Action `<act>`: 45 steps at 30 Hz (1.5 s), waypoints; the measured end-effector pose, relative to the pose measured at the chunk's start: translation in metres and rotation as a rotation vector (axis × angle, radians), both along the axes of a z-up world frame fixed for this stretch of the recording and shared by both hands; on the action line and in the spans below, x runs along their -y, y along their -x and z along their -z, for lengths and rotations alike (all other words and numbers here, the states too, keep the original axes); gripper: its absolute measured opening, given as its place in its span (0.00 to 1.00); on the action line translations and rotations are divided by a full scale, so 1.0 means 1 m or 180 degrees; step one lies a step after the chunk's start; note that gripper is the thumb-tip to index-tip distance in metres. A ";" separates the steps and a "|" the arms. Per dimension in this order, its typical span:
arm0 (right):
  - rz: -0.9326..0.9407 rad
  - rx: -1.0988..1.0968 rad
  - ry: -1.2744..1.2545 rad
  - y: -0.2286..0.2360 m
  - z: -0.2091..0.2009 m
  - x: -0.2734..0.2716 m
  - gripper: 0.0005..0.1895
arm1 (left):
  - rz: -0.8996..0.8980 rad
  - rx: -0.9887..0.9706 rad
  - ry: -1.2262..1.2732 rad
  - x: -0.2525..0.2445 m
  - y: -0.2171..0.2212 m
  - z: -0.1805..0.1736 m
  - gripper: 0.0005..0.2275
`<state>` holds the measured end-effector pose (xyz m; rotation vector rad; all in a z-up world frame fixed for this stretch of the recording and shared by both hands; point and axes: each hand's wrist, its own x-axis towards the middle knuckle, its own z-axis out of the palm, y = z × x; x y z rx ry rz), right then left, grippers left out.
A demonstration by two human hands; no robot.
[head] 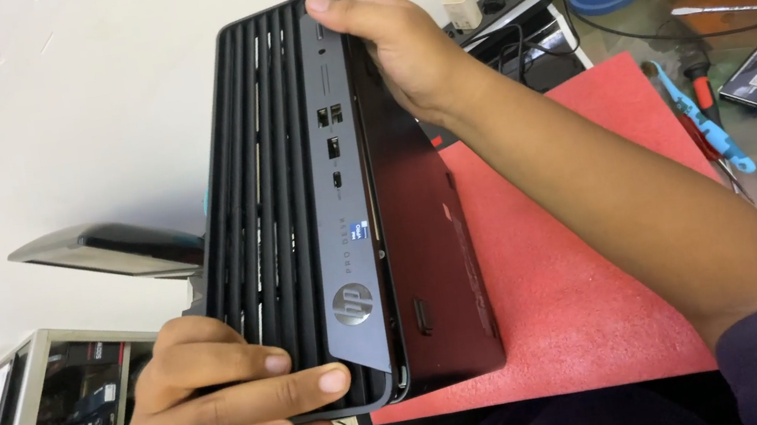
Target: The person cleans the exterior vents and ports of a disassembled PlayStation 3 console using a toothbrush. They rotate the console to access different sides and then place the black plastic cover back onto the unit.
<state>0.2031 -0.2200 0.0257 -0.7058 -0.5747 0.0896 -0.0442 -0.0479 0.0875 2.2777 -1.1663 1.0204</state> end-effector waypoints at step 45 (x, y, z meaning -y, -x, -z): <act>0.0566 -0.0209 0.0746 0.007 -0.021 0.000 0.11 | 0.0344 -0.1481 -0.1365 0.021 -0.031 -0.069 0.33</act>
